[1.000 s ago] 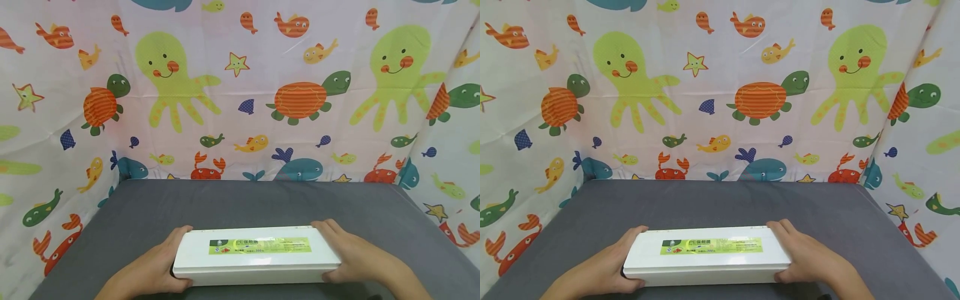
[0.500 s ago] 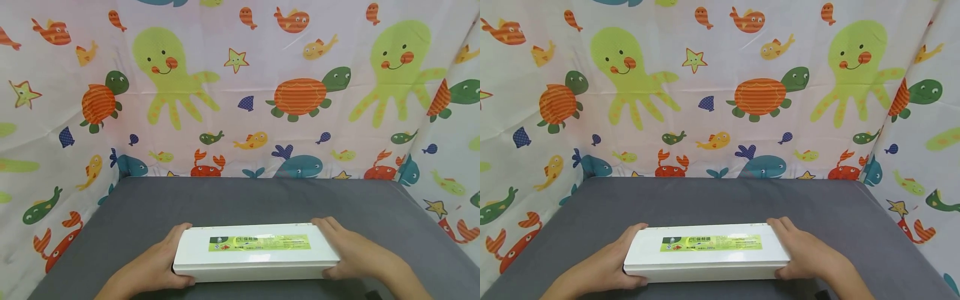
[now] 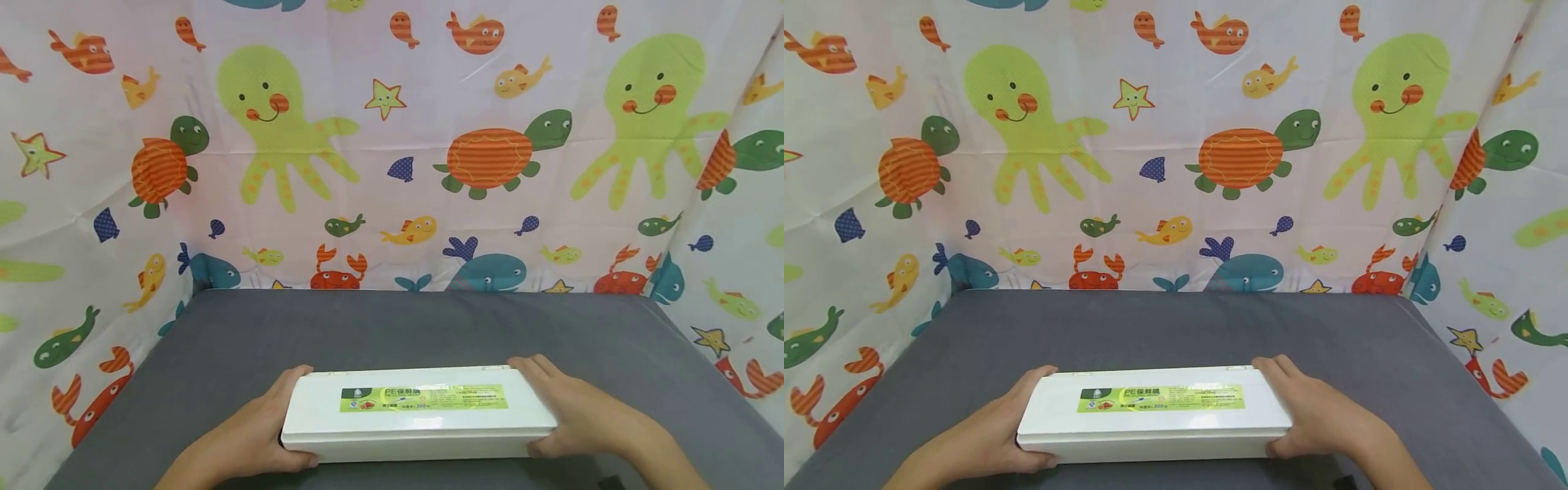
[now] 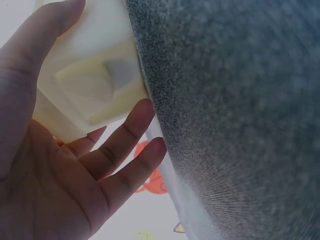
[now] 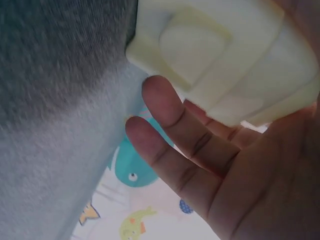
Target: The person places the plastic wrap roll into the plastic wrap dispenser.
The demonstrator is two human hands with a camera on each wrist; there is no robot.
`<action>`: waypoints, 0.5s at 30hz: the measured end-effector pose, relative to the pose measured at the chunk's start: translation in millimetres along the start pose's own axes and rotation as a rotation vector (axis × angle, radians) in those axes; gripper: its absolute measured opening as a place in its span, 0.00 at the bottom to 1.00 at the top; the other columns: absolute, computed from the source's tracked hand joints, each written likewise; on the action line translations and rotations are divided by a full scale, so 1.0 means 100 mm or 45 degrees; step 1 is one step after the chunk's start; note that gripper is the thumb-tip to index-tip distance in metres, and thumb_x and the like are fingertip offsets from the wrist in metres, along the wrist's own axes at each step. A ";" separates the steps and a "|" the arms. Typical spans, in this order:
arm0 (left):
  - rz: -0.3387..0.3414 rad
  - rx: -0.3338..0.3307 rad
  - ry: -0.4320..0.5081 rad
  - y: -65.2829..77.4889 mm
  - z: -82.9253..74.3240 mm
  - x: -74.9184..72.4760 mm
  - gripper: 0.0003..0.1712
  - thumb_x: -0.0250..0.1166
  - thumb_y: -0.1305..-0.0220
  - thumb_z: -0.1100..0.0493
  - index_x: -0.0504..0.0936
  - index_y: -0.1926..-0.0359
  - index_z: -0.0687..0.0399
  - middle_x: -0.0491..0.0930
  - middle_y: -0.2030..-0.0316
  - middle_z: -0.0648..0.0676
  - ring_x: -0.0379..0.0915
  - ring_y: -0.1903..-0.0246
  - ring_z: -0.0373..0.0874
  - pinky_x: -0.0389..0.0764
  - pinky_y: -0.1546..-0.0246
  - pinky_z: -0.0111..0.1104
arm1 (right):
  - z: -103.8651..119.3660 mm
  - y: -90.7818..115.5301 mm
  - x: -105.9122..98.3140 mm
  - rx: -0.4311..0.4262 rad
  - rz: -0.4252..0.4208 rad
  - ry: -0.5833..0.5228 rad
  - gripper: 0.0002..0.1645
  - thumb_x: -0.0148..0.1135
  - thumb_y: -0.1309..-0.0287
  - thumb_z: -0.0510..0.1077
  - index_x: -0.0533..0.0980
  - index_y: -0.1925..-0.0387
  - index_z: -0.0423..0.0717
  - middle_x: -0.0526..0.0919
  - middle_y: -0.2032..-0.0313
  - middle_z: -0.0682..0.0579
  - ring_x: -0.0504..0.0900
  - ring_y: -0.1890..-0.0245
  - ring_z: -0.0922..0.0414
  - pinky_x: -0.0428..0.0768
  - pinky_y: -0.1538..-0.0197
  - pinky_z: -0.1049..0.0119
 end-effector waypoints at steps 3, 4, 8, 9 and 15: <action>0.003 -0.010 0.011 0.02 0.02 -0.01 0.64 0.79 0.56 0.33 0.50 0.26 0.43 0.63 0.36 0.44 0.72 0.50 0.39 0.76 0.56 0.36 | 0.01 -0.01 0.02 -0.013 0.001 -0.026 0.63 0.84 0.65 0.56 0.58 0.29 0.53 0.67 0.42 0.55 0.74 0.55 0.56 0.76 0.62 0.62; 0.010 -0.022 0.017 0.03 0.04 -0.01 0.65 0.79 0.56 0.32 0.50 0.26 0.42 0.63 0.36 0.44 0.72 0.50 0.39 0.76 0.56 0.36 | 0.02 -0.01 0.02 -0.017 0.005 -0.033 0.63 0.84 0.65 0.57 0.58 0.29 0.54 0.67 0.42 0.55 0.74 0.55 0.55 0.76 0.62 0.62; 0.051 -0.065 0.037 0.04 0.08 0.01 0.68 0.79 0.59 0.31 0.48 0.24 0.42 0.60 0.33 0.45 0.70 0.47 0.41 0.76 0.53 0.38 | 0.01 0.00 0.04 -0.007 0.026 -0.084 0.67 0.84 0.66 0.59 0.56 0.27 0.55 0.66 0.40 0.55 0.73 0.52 0.54 0.77 0.60 0.61; 0.071 -0.071 0.045 0.04 0.09 0.02 0.70 0.80 0.59 0.32 0.46 0.24 0.41 0.60 0.32 0.46 0.69 0.45 0.42 0.76 0.51 0.40 | 0.00 0.01 0.05 0.004 0.041 -0.112 0.68 0.84 0.66 0.59 0.55 0.26 0.55 0.66 0.40 0.55 0.73 0.51 0.53 0.77 0.60 0.60; 0.218 -0.112 0.039 0.09 0.14 -0.03 0.76 0.84 0.57 0.48 0.35 0.20 0.33 0.50 0.24 0.54 0.58 0.33 0.50 0.71 0.42 0.53 | -0.11 0.10 0.03 0.032 0.154 -0.344 0.72 0.82 0.60 0.59 0.47 0.21 0.56 0.59 0.31 0.46 0.67 0.41 0.44 0.77 0.49 0.44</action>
Point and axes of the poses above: each hand's wrist, its own y-axis away from the middle knuckle, its own x-axis out of the palm, z = x × y, the point moved 8 cm from there along -y, towards the middle knuckle
